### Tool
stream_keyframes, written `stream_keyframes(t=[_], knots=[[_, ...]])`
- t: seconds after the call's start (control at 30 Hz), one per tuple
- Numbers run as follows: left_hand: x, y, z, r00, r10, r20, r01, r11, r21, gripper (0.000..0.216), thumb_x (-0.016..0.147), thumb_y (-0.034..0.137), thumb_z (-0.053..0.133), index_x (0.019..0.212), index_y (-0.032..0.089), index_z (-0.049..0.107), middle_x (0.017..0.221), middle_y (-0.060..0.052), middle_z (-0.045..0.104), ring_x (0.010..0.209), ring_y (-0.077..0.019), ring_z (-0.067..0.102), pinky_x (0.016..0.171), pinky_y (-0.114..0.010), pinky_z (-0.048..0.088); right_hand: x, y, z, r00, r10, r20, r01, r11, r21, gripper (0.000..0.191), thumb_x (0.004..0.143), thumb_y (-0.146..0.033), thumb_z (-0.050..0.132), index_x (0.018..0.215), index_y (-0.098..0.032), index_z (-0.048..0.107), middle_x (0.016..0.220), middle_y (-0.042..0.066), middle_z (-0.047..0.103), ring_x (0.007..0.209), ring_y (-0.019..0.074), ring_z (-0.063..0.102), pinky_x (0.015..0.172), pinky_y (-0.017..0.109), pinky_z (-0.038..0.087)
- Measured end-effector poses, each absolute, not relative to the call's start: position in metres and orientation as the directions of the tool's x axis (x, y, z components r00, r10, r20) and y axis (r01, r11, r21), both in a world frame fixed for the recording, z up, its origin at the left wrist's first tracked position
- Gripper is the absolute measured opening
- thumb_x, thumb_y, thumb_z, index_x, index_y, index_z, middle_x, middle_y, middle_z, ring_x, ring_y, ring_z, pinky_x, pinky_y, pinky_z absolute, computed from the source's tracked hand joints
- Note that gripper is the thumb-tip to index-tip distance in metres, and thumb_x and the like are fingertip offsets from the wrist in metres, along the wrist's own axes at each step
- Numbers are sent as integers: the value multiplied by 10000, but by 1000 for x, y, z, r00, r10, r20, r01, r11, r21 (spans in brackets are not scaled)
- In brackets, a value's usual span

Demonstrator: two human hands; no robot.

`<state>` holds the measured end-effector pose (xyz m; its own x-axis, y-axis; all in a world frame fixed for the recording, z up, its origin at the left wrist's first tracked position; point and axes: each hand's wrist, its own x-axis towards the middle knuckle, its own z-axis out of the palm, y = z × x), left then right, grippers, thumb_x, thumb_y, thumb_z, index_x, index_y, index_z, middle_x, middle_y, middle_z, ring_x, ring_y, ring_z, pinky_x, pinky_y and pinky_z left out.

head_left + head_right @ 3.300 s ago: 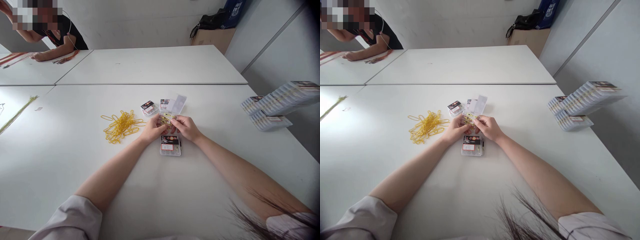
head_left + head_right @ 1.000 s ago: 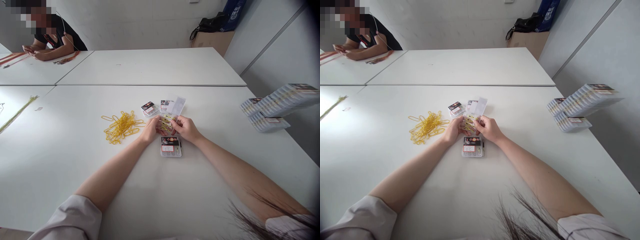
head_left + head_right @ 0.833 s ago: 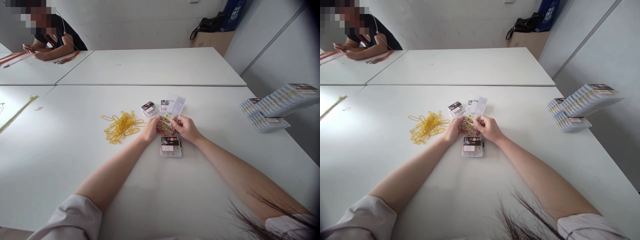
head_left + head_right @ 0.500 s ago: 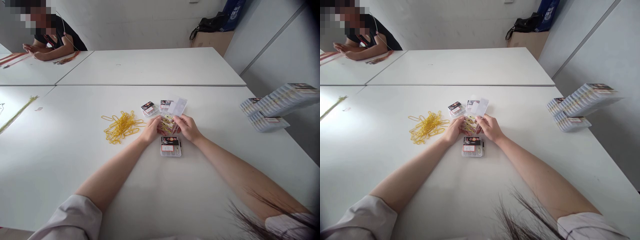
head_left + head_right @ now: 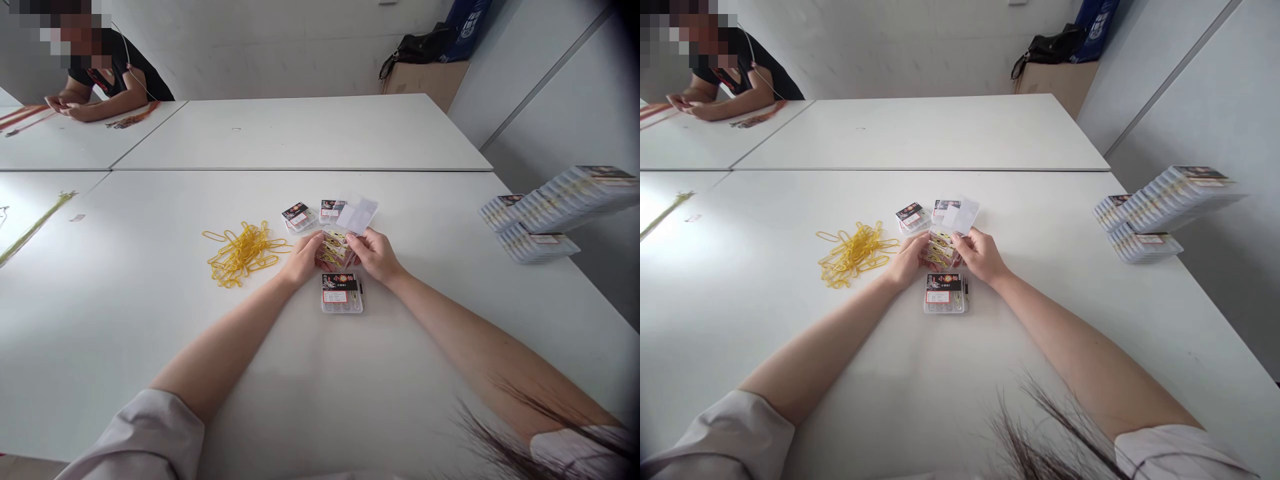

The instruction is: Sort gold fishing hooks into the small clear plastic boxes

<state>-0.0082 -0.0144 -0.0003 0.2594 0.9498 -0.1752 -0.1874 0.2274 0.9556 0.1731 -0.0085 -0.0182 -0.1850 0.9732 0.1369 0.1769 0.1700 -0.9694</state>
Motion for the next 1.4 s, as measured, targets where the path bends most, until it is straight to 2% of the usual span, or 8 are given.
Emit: stream_keyframes(t=[0.3,0.67,0.77,0.87,1.0,1.13,1.2,1.4], knots=[[-9,-14,-1,262,951,-165,-148,208,967,276,939,366,492,894,160,669,750,-51,709,611,-183,641,552,-299,535,172,-8,-17,-207,971,121,187,161,-969,410,888,-599,606,877,-189,605,635,13,689,544,188,678,516,290,555],[-9,-14,1,262,950,-172,-155,217,964,274,933,373,511,887,156,671,738,-51,707,596,-177,641,543,-292,534,170,-9,-11,-182,977,107,193,142,-971,419,838,-605,648,838,-192,582,625,6,664,524,186,651,486,292,524],[-9,-12,-1,257,949,-185,-178,235,956,282,928,372,511,898,143,673,719,-52,703,578,-175,638,534,-289,531,171,-11,-10,-218,970,110,125,139,-982,455,868,-639,606,926,-188,601,698,16,672,568,178,658,512,281,521],[-11,-9,-1,257,946,-196,-241,259,935,308,936,354,476,919,119,674,712,-71,717,560,-173,641,555,-293,539,174,-11,-9,-289,952,104,87,135,-987,502,907,-657,551,1146,-215,542,809,13,693,601,158,672,522,253,501],[-15,-5,4,240,946,-217,-404,301,864,309,947,324,476,1072,119,669,899,-103,772,684,-170,705,658,-280,574,175,-11,-7,-334,937,99,112,144,-983,601,865,-602,659,1307,-268,425,1095,39,658,646,135,698,536,244,507],[-17,-5,8,239,946,-217,-485,310,817,279,973,289,487,1125,140,667,1043,-99,776,796,-156,738,740,-261,597,173,-9,-8,-330,936,118,157,178,-971,498,847,-540,708,1211,-252,529,1250,78,614,685,127,693,531,246,522],[-18,-5,7,253,946,-202,-491,306,816,247,980,273,501,1091,138,676,1013,-90,776,797,-148,743,745,-252,600,172,-8,-9,-322,938,130,158,189,-969,428,865,-538,688,1152,-236,592,1271,87,608,733,134,694,515,230,510],[-19,-5,1,290,946,-147,-404,261,877,208,929,329,646,914,125,680,886,-80,758,787,-138,743,754,-231,585,175,-3,-9,-293,949,115,68,141,-988,397,888,-519,655,1168,-239,676,1256,80,650,761,141,689,503,217,504]])
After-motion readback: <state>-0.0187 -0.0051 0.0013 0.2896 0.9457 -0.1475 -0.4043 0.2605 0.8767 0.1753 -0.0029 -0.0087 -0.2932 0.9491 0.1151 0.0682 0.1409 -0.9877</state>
